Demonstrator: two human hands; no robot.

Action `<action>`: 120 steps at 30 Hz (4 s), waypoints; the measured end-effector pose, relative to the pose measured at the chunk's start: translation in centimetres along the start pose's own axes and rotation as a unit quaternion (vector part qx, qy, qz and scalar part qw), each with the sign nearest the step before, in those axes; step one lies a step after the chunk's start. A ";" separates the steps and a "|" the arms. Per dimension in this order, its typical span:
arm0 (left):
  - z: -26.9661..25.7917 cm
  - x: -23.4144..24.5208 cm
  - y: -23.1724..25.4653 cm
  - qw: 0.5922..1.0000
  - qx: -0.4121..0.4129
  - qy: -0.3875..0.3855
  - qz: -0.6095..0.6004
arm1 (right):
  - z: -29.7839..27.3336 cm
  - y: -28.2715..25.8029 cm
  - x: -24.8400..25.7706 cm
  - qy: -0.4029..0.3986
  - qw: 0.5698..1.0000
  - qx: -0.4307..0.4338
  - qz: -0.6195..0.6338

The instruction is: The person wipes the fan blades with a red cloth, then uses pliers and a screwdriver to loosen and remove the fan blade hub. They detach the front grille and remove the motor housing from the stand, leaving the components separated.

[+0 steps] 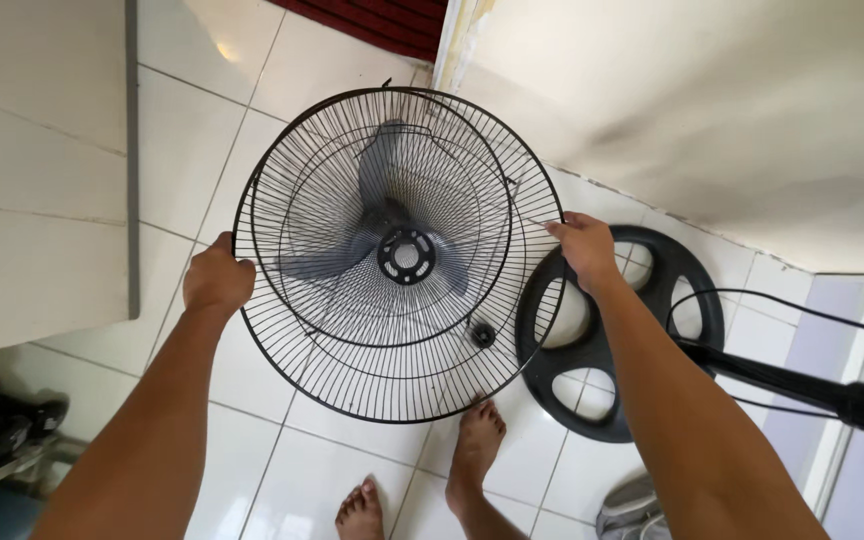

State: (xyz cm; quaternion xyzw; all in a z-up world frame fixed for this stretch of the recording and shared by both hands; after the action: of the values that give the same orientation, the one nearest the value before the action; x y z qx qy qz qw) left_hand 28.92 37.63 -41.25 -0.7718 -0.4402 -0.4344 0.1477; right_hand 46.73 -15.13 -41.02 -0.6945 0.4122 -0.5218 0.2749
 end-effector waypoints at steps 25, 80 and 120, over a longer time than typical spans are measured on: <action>8.4 -5.7 4.4 0.996 0.025 -0.016 -0.086 | 8.9 5.2 -5.9 -0.041 0.999 -0.020 -0.026; -63.4 1.3 42.2 0.767 -0.623 0.060 -0.144 | -40.3 -21.5 48.1 0.258 0.921 0.253 -0.147; -86.3 24.8 41.9 0.597 -0.778 0.105 -0.167 | -52.2 -20.9 64.9 0.133 0.961 0.034 -0.238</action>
State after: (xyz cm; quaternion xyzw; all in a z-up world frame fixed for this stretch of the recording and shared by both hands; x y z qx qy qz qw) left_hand 21.95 -25.20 35.01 -0.4562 -0.0385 -0.7070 -0.5390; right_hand 10.57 -57.72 24.12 -0.6873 0.2495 -0.6734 0.1090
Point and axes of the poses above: each hand's wrist, its own z-axis towards the middle knuckle, its own x-axis out of the back of the hand, y = z × x, the point moved 3 cm from there along z, towards the middle knuckle, and after that the axes turned 10 degrees about x, right-handed, at the moved point
